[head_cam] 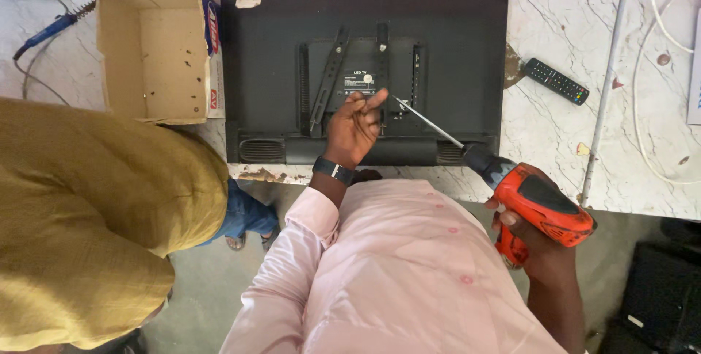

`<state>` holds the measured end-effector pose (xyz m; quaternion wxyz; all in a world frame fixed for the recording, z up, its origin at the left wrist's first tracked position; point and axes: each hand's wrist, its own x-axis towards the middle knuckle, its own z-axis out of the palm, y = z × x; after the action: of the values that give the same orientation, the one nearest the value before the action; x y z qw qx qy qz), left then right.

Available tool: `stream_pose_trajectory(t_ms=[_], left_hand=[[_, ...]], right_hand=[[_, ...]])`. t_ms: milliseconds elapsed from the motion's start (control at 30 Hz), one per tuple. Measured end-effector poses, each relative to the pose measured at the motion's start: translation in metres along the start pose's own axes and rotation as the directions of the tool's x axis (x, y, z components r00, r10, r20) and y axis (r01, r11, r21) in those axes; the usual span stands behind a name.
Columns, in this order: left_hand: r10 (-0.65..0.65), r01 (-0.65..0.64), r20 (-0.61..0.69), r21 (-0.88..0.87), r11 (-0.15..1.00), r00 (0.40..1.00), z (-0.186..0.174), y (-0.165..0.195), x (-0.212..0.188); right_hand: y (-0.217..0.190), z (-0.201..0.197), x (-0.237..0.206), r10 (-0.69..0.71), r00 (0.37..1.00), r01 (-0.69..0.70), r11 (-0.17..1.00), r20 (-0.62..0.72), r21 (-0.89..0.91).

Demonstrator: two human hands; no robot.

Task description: The person uses a cordless drill to fasten screws into the back of a television, securing a metal stand. They repeatedly pick up screws from a cardboard box and drive them into the TV's mounting points.

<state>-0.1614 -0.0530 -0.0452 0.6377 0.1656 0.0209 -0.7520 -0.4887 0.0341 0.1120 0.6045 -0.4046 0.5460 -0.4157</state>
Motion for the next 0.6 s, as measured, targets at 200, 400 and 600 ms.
stream_pose_trajectory(t_ms=[200,400,600], left_hand=[[0.023,-0.017,0.072,-0.075,0.997,0.997,0.004,0.005,0.002],[0.044,-0.042,0.014,-0.105,0.994,0.999,0.002,0.007,0.0],[0.128,-0.117,-0.061,0.149,0.982,0.99,0.004,0.013,-0.004]], right_hand=[[-0.004,-0.002,0.01,0.05,0.998,-0.051,0.998,0.035,0.026],[-0.009,0.005,0.012,0.045,0.999,-0.045,0.999,0.021,-0.01],[-0.009,0.005,0.009,0.068,0.998,-0.068,0.997,-0.009,0.03]])
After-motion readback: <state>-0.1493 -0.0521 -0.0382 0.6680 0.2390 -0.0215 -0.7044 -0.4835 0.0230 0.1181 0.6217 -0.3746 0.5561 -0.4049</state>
